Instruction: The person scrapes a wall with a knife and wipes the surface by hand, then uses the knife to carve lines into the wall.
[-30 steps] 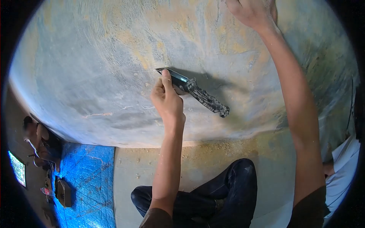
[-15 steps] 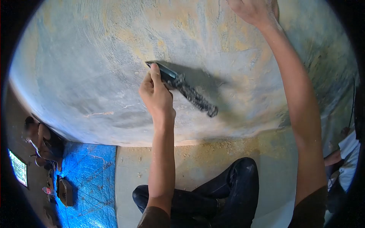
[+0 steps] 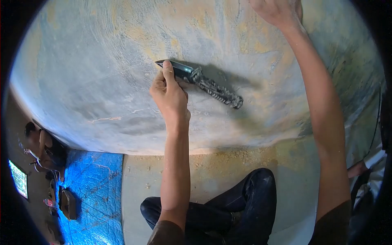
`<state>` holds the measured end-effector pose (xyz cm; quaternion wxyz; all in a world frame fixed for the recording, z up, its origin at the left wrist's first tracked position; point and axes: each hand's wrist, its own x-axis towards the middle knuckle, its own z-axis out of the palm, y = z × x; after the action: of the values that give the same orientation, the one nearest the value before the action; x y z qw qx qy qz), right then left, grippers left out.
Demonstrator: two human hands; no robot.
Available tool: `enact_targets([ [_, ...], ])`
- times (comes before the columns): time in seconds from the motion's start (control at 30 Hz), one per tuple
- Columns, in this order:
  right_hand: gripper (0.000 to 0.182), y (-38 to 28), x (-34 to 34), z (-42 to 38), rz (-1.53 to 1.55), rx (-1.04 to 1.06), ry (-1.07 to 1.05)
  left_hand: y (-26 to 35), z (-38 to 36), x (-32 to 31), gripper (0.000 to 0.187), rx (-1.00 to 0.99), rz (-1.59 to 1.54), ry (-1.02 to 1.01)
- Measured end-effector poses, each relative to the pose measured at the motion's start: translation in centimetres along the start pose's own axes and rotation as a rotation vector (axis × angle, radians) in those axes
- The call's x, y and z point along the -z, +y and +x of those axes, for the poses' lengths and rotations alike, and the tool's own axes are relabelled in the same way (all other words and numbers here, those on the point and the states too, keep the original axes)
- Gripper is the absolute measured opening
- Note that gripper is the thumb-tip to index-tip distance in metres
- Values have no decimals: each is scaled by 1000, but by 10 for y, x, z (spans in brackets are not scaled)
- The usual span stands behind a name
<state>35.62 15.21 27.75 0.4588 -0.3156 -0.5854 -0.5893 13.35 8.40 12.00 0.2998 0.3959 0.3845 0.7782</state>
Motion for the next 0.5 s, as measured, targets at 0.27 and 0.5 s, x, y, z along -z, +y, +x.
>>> enact_targets([
  [0.27, 66, -2, 4, 2, -1, -29, -29, -25, -4, 15, 43, -51, 155, -26],
  [0.5, 67, -2, 4, 2, 11, -18, -31, 20, 9, -10, 41, -32, -56, -32],
])
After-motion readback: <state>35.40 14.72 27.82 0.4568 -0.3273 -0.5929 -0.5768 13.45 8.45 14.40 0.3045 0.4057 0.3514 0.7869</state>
